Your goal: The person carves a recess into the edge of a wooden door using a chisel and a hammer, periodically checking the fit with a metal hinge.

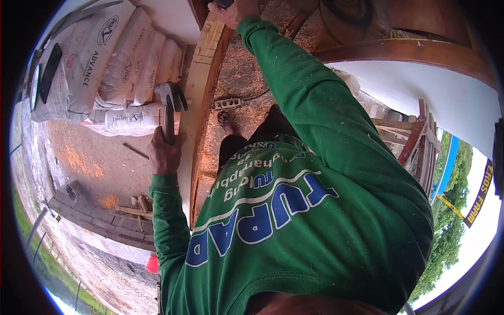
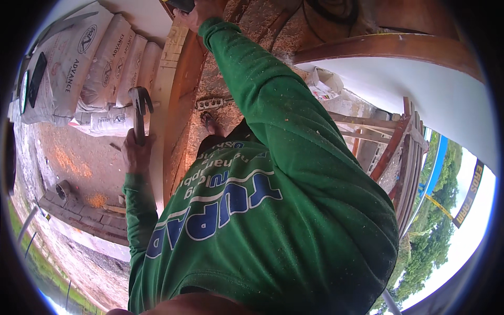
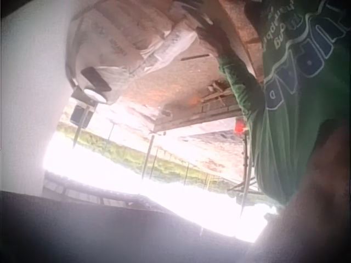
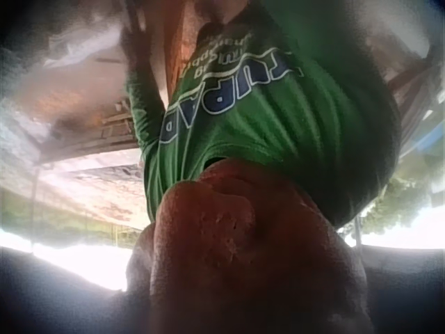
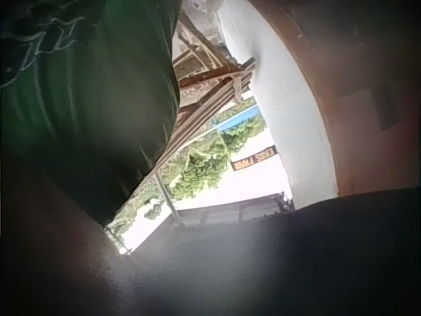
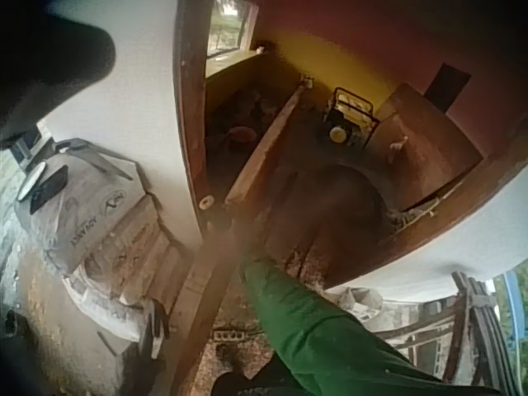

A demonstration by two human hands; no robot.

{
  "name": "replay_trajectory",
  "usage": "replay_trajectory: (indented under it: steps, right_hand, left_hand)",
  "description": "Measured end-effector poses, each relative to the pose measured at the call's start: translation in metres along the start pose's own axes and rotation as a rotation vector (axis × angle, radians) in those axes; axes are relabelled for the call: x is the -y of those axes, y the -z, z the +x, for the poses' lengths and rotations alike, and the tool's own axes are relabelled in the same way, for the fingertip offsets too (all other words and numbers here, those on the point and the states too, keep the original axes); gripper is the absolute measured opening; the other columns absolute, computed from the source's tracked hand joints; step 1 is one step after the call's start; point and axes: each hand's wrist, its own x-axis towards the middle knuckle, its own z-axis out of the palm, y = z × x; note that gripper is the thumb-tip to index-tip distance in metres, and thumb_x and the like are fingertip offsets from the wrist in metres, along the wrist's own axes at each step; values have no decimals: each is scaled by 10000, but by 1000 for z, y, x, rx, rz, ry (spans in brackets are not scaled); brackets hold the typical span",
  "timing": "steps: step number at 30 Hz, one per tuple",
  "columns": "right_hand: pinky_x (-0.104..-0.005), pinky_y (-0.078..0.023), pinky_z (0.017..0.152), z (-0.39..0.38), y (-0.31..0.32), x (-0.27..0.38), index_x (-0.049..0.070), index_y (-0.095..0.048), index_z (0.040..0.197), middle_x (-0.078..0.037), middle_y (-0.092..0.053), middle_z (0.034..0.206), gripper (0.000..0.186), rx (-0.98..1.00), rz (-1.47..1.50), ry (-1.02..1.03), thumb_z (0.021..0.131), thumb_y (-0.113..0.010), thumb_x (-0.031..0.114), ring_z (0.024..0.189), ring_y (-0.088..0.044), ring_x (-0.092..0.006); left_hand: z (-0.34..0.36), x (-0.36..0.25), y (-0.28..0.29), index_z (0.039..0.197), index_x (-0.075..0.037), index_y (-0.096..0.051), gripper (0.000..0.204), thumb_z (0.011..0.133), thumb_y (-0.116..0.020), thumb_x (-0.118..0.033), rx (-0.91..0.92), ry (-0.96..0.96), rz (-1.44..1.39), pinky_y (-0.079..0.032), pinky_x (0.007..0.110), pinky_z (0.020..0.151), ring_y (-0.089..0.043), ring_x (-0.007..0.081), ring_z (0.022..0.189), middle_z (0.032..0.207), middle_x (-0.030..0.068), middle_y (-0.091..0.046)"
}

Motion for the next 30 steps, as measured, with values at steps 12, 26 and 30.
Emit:
replay_trajectory:
  steps: [12,26,30]
  right_hand:
    - [-383,-391,828,29,-1,3,61,-469,1112,-76,-521,1053,475,346,291,-289,783,-541,395,917,-512,-208]
    - [-378,-414,768,59,21,25,61,-496,1078,-79,-544,1015,442,542,185,-340,772,-561,373,879,-531,-217]
    - [-377,-421,750,66,27,35,61,-504,1069,-80,-550,1004,433,634,162,-362,768,-566,367,869,-536,-219]
  left_hand:
    - [15,8,1,746,-3,-483,399,680,-660,-354,-29,6,-41,-397,424,546,-541,358,603,638,192,-544]
    - [19,-1,13,801,-3,-497,382,735,-614,-360,-74,23,29,-398,441,575,-540,383,659,693,207,-557]
    - [19,5,16,800,-17,-481,356,722,-632,-329,-112,-13,4,-404,453,574,-548,392,665,676,204,-561]
